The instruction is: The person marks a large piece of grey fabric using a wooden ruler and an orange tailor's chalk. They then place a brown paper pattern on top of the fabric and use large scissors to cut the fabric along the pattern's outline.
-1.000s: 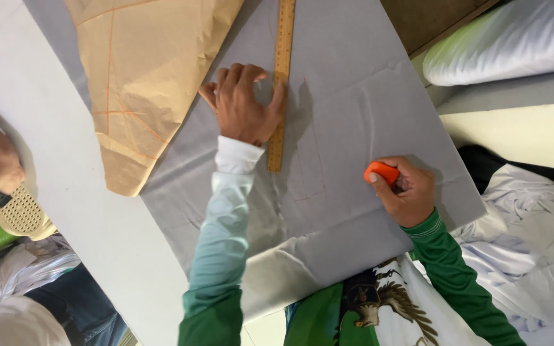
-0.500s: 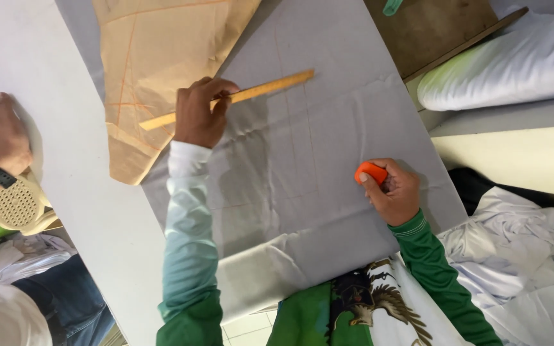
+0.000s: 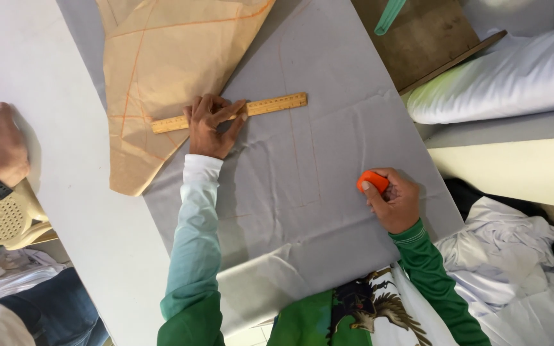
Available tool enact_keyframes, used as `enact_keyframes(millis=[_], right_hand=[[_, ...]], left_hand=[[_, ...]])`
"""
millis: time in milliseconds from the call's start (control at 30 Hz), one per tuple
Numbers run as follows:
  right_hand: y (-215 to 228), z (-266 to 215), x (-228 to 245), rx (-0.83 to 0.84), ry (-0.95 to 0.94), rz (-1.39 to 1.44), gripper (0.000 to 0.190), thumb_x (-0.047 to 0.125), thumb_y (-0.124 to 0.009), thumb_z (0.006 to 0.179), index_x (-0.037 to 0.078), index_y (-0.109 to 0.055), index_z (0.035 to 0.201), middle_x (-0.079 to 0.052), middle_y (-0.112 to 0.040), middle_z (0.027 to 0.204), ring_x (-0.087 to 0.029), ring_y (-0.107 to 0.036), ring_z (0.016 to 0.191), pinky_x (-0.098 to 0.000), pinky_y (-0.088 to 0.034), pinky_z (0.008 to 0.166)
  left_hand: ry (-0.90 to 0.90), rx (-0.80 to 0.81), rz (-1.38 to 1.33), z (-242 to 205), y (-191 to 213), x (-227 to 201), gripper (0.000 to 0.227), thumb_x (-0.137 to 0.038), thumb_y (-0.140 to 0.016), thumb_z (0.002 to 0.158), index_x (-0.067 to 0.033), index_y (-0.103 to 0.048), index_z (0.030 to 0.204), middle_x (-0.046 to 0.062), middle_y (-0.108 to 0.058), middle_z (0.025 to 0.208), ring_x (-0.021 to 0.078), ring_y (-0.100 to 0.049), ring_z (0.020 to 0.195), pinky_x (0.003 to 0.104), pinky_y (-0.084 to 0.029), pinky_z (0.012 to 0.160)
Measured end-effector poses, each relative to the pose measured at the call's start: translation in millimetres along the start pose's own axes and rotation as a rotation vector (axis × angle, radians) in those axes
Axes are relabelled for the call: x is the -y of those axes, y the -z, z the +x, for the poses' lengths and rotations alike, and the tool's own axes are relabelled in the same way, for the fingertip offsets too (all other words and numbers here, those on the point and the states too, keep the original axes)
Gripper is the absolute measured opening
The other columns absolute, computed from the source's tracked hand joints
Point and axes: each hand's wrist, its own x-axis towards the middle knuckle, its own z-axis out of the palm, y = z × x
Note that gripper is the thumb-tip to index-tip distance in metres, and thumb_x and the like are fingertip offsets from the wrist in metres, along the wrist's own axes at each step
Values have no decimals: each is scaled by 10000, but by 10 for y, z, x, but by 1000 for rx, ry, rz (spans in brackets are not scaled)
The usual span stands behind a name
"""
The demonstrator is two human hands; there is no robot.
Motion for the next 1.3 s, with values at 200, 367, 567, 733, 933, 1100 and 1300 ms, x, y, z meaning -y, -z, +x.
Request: enact_keyframes(millis=[200, 367, 567, 733, 933, 1100, 1300], right_hand=[[9, -9, -31, -4, 17, -40, 144, 74, -705, 974, -53, -704, 1044, -126, -636, 604, -115, -610, 506, -246, -542, 439], [36, -22, -90, -1, 2, -52, 164, 82, -729, 960, -51, -709, 1054, -127, -639, 618, -124, -623, 500, -256, -557, 435], [28, -22, -98, -11, 9, -42, 177, 81, -740, 959, -62, -700, 1055, -120, -621, 611, -122, -625, 504, -243, -550, 430], [6, -4, -35, -11, 17, -60, 161, 80, -717, 980, -63, -694, 1051, -119, -618, 617, -116, -610, 527, -246, -541, 444], [95, -36, -173, 21, -42, -12, 217, 97, -726, 965, -68, -695, 1101, -164, -676, 678, -136, -657, 549, -252, -571, 450], [189, 52, 145, 101, -249, 198, 315, 103, -643, 988, -99, -616, 1229, -226, -731, 912, -246, -748, 787, -349, -654, 638], [55, 453, 439, 118, -230, 75, 409, 207, -621, 1044, -111, -471, 1253, -283, -713, 949, -273, -730, 736, -325, -609, 583]], left_hand=[[-1, -33, -70, 41, -6, 32, 257, -193, -859, 894, -288, -821, 1131, 7, -584, 931, 218, -574, 916, 370, -357, 887], [-19, -71, -81, 4, -49, 62, 232, -256, -865, 897, -291, -825, 1123, 5, -583, 928, 219, -570, 905, 364, -365, 870], [-31, -79, -56, 26, -23, 44, 237, -257, -860, 911, -314, -823, 1137, 4, -582, 919, 229, -582, 893, 364, -368, 845], [-47, -62, -34, 19, -33, 57, 251, -256, -860, 916, -307, -818, 1158, 32, -587, 932, 254, -590, 909, 384, -365, 848], [-34, -18, -60, 33, -22, 58, 255, -257, -854, 927, -319, -813, 1172, 18, -576, 947, 228, -581, 924, 377, -353, 851], [-26, 7, -81, 49, -1, 45, 253, -248, -845, 942, -308, -807, 1185, 34, -564, 956, 255, -579, 931, 394, -347, 861], [-10, 36, -77, 61, -3, 46, 249, -251, -846, 936, -310, -810, 1175, 27, -548, 948, 242, -570, 942, 390, -343, 881]])
